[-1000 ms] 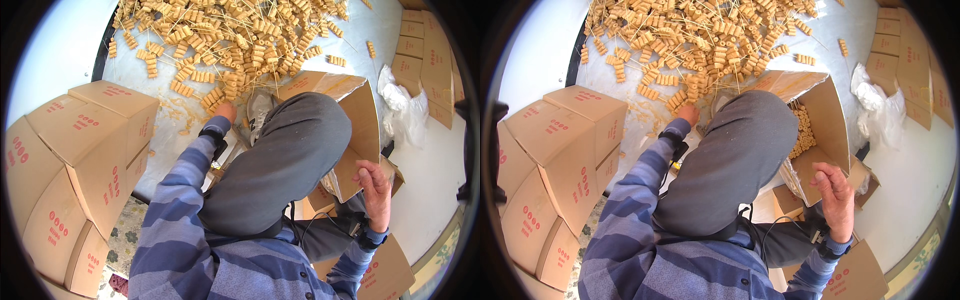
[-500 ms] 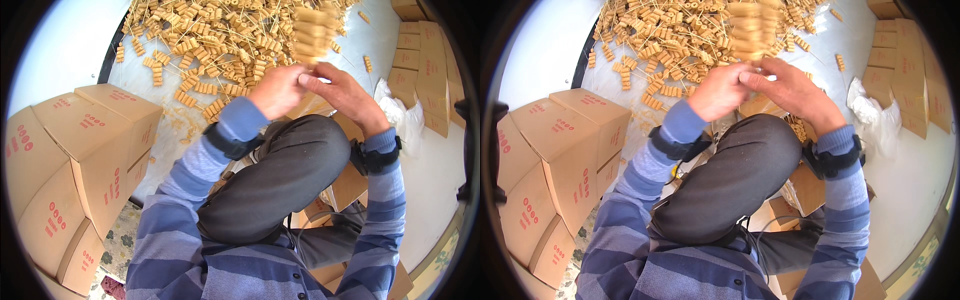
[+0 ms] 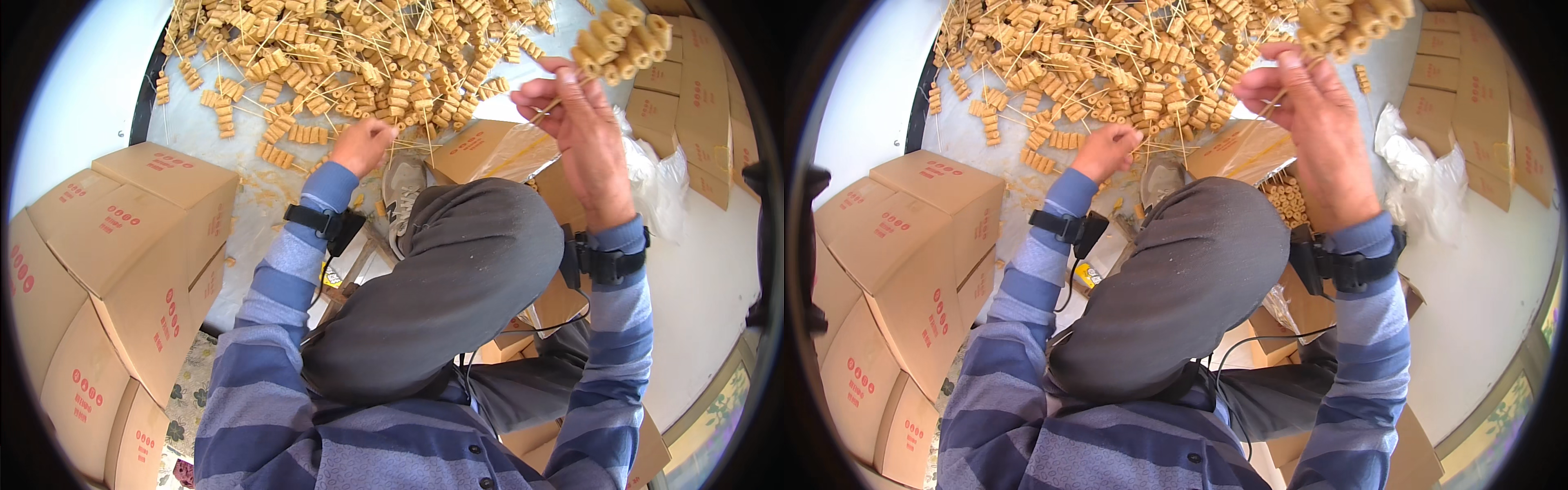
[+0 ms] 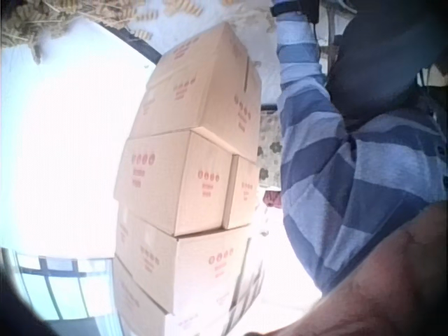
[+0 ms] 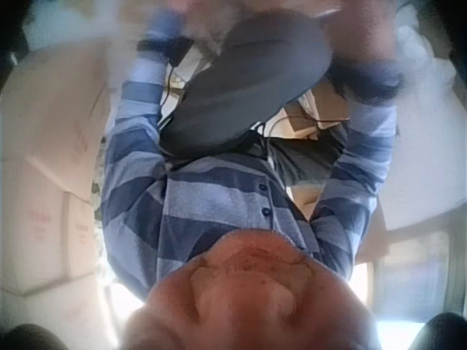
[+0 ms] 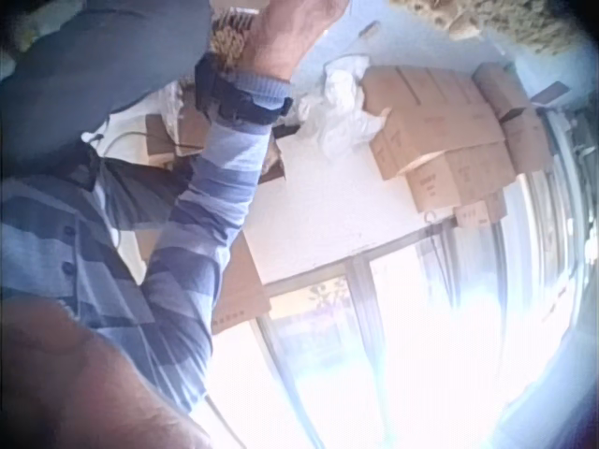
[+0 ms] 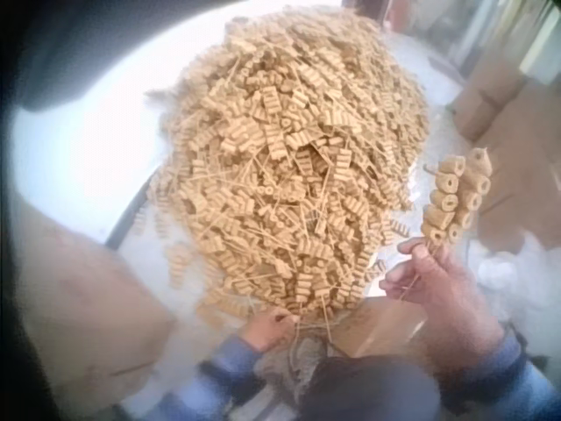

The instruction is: The person picks up small cylindrical snacks and wooden sticks from a pile on the floor, threads the snacks onto the sticks, and places the assembled skewers into a cardboard box. The person repeats this process continuously.

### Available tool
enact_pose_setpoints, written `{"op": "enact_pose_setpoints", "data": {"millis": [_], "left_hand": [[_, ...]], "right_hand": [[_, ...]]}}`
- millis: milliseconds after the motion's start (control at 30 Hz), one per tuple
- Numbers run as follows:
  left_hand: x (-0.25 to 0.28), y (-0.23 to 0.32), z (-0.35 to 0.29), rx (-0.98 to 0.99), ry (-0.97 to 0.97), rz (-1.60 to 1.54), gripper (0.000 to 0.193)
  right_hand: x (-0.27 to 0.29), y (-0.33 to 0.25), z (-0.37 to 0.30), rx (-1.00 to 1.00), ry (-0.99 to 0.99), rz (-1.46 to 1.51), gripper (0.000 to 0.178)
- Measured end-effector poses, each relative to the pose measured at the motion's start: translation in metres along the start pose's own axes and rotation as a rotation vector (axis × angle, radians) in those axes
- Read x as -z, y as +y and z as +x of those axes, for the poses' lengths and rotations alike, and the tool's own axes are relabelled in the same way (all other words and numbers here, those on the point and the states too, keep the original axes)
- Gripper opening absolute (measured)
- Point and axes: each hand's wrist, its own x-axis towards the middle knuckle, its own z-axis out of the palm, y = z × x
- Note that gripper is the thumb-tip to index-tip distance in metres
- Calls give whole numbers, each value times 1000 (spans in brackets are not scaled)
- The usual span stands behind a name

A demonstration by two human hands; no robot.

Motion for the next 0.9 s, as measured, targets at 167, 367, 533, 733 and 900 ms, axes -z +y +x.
{"op": "enact_pose_setpoints", "data": {"millis": [167, 367, 533, 733, 900], "left_hand": [[-52, -55, 36, 315, -18, -48, 101], [-97, -36, 60, 243, 269, 165, 105], [-91, -54, 69, 188, 308, 395, 63], [-60, -92, 72, -32, 240, 484, 45], [-12, -66, 47, -100, 226, 277, 37]], "right_hand": [[16, -23, -17, 49, 1, -6, 38], [19, -29, -38, 6, 29, -26, 36], [25, -25, -47, -5, 23, -56, 33], [27, -24, -51, 2, -8, -64, 38], [23, -33, -60, 15, 12, -62, 38]]}}
